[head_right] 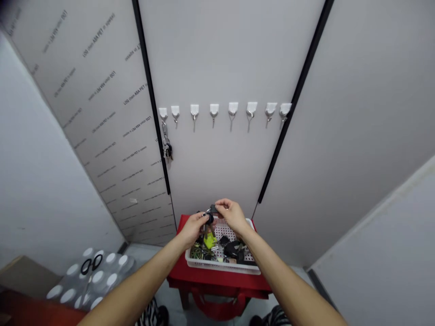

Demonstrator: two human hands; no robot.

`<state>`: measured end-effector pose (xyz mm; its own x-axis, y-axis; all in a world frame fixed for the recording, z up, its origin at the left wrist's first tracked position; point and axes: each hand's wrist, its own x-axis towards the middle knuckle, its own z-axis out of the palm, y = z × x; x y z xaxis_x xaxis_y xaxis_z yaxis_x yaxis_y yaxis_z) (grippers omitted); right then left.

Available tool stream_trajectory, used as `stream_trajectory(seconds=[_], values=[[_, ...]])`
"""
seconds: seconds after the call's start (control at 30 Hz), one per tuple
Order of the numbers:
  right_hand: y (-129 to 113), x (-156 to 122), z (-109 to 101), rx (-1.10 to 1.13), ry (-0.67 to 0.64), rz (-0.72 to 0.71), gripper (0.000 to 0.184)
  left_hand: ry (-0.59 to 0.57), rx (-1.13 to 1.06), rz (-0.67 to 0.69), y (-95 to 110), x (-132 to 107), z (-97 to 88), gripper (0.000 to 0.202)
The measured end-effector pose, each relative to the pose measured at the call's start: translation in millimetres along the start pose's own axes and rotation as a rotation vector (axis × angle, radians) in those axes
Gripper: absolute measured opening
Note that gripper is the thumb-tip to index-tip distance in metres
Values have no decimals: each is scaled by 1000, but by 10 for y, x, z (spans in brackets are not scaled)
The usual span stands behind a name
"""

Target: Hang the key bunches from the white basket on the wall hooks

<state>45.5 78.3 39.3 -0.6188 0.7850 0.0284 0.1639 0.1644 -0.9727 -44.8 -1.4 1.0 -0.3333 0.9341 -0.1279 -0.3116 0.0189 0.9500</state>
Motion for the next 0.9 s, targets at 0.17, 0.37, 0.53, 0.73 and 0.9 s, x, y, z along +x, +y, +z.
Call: stream_trajectory(seconds=[0.17, 0.37, 0.53, 0.73, 0.9], values=[[118, -87, 24, -526, 53, -433, 16, 120, -243, -155, 24, 15, -11, 16], [262, -152, 89, -845, -89, -702, 29, 19, -362, -216, 114, 6, 12, 40], [199, -161, 86, -1040, -127, -719, 25, -116, -343, -282, 146, -6, -14, 52], [175, -102, 56, -837, -87, -571, 15, -48, -266, -248, 123, 2, -73, 49], [53, 104, 92, -292, 32, -281, 18, 69, 118, 145, 175, 41, -65, 27]])
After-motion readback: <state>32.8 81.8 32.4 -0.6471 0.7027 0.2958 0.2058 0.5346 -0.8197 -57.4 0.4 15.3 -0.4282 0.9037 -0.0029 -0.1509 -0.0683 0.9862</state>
